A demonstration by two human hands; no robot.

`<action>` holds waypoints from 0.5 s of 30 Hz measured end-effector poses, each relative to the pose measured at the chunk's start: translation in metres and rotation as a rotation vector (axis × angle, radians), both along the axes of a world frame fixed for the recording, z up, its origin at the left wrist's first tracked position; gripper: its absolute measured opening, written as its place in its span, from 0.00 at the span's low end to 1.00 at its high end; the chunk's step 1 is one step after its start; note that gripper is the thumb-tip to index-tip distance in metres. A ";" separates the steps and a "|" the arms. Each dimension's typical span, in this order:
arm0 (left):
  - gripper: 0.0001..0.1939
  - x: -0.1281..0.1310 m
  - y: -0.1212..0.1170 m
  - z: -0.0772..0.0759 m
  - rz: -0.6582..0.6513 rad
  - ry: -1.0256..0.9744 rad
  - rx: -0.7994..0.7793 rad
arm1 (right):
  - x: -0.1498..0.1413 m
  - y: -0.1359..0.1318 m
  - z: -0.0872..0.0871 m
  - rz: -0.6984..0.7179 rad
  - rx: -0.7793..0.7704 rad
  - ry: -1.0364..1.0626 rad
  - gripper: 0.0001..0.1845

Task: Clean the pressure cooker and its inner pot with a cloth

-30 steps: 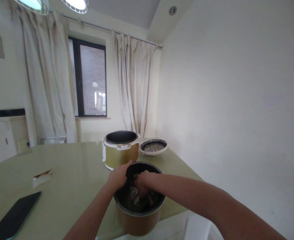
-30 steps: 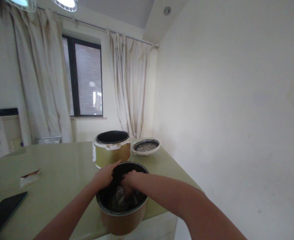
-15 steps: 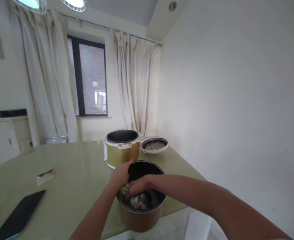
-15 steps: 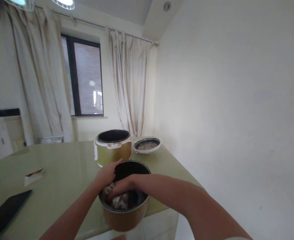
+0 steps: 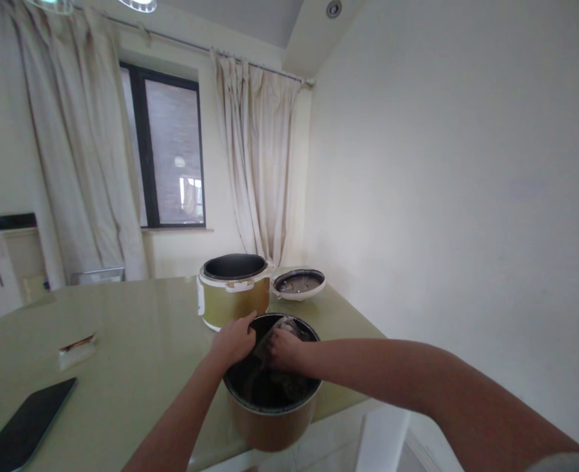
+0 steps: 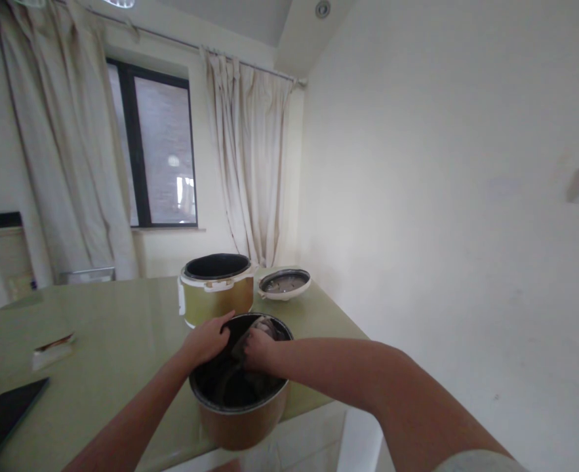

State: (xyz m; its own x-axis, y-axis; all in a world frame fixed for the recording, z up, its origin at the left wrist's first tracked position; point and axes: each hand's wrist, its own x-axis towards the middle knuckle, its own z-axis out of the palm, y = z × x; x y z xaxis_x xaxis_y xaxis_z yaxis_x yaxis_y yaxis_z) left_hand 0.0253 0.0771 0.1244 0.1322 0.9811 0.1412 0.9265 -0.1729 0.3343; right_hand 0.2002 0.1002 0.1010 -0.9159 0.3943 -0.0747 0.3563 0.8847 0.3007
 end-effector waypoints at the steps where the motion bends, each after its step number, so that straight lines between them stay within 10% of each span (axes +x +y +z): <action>1: 0.28 0.002 -0.001 0.002 -0.001 -0.028 -0.003 | -0.004 0.003 0.003 0.064 0.007 -0.038 0.10; 7: 0.32 0.003 -0.005 0.004 -0.007 -0.071 -0.002 | 0.003 0.010 0.022 0.318 0.172 -0.130 0.13; 11: 0.28 0.002 0.000 -0.004 0.071 0.011 0.002 | 0.026 -0.001 0.018 -0.127 0.108 -0.185 0.12; 15: 0.39 0.005 0.003 -0.010 0.091 0.050 -0.001 | 0.018 -0.006 0.018 -0.592 -0.369 -0.236 0.04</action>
State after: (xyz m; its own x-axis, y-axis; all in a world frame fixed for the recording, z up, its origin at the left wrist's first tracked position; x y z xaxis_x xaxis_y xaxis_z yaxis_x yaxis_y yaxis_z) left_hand 0.0306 0.0803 0.1139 0.0495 0.9895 0.1359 0.9540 -0.0871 0.2869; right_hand 0.2186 0.0945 0.1191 -0.5006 0.7293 -0.4665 0.7685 0.6224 0.1485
